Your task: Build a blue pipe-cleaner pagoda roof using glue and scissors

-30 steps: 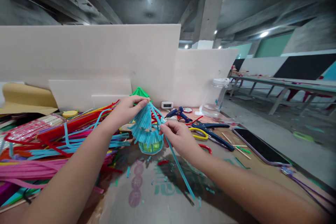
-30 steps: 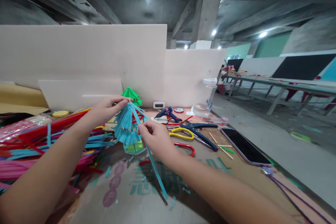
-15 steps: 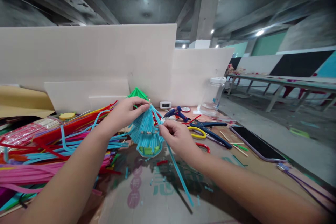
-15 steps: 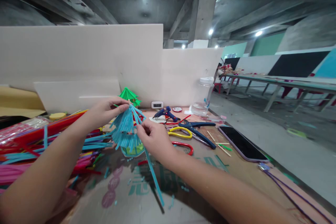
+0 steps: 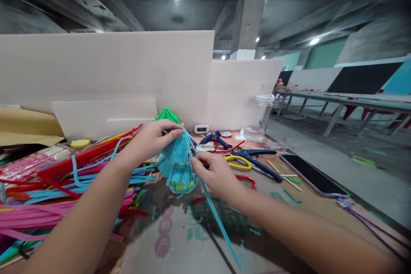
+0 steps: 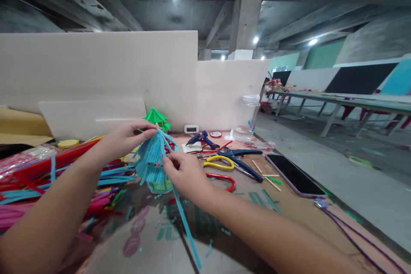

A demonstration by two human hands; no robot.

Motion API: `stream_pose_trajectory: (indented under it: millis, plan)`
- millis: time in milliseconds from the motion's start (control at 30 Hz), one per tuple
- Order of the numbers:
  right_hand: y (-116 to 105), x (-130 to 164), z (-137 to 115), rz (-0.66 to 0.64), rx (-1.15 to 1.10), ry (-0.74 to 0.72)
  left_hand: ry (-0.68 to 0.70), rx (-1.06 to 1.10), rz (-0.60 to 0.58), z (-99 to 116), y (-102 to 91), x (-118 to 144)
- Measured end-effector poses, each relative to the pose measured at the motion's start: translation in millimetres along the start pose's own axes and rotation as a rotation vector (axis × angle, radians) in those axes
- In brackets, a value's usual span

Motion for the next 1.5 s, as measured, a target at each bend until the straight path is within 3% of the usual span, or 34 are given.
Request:
stream_pose_trajectory:
  millis: [400, 900, 1500]
  plan:
    - [-2.7, -0.8, -1.1, 0.009, 0.057, -0.027, 0.016, -0.003, -0.013, 7.0, -0.5, 2.0]
    - [-6.3, 2.3, -9.5, 0.007, 0.502, -0.175, -0.012, 0.002, -0.037, 7.3, 0.9, 3.5]
    - [-11.0, 0.4, -7.5, 0.004, 0.437, -0.128, 0.01, -0.056, -0.015, 14.8, -0.9, 5.9]
Point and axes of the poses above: each hand's wrist, its own x-axis away from the middle knuckle, its own y-axis out of the palm, z = x × y, the point moved 8 cm from there along -x, towards the middle knuckle, and after that the axes turned 12 degrees about x, right-handed, at the moved point
